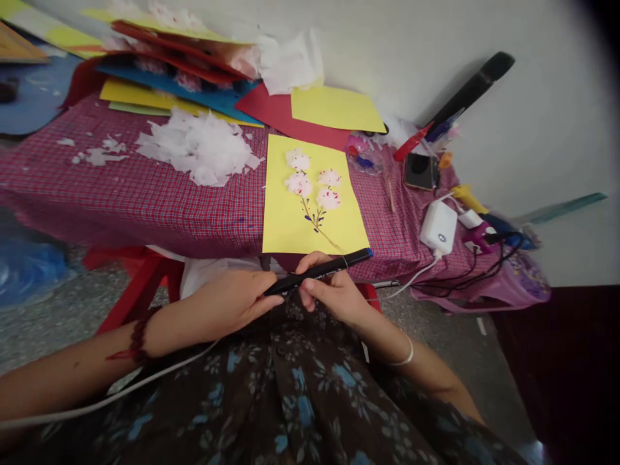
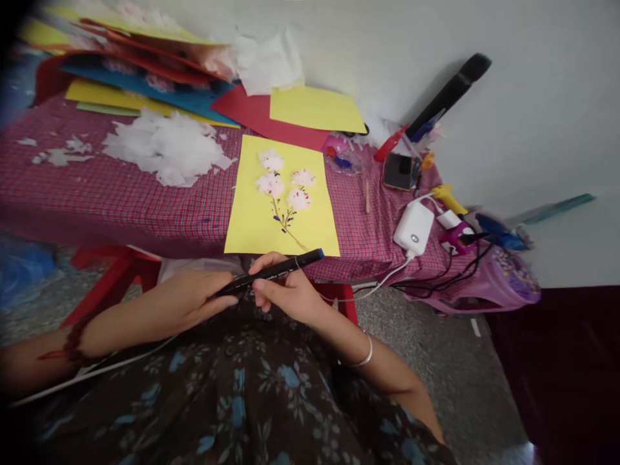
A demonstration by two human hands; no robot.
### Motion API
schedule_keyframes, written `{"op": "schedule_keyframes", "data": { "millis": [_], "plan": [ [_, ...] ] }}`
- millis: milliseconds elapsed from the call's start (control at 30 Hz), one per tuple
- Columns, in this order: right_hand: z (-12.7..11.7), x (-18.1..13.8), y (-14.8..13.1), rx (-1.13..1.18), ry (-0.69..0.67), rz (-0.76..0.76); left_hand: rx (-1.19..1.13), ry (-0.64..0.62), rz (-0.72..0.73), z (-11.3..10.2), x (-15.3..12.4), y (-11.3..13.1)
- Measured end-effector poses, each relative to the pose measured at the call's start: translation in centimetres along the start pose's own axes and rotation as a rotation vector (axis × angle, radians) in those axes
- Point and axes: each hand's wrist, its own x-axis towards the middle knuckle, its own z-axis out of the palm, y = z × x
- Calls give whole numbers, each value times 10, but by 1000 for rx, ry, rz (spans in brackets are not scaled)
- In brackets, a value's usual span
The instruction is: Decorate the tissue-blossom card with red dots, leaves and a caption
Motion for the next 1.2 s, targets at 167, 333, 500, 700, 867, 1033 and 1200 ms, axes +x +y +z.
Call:
{"op": "schedule_keyframes", "data": {
  "millis": [167,333,500,700,867,1033,1200],
  "plan": [
    [-6,1,9,47,71,-33,-53,-28,114,0,1,3],
    [-8,4,12,62,122,-62,-83,19,173,7,1,-2],
    [-11,-2,11,26,55,-74,-67,31,124,6,2,-3],
    [4,-20,19,11,7,14,183,-50,114,3,-10,2],
    [20,-31,16,381,156,112,106,-16,-33,4,-43,-11],
    [19,-28,4,486,174,150,-81,127,-120,6,-56,-22],
    [18,-24,10,483,140,164,-119,28,-25,14,-44,-18]
  ]
}}
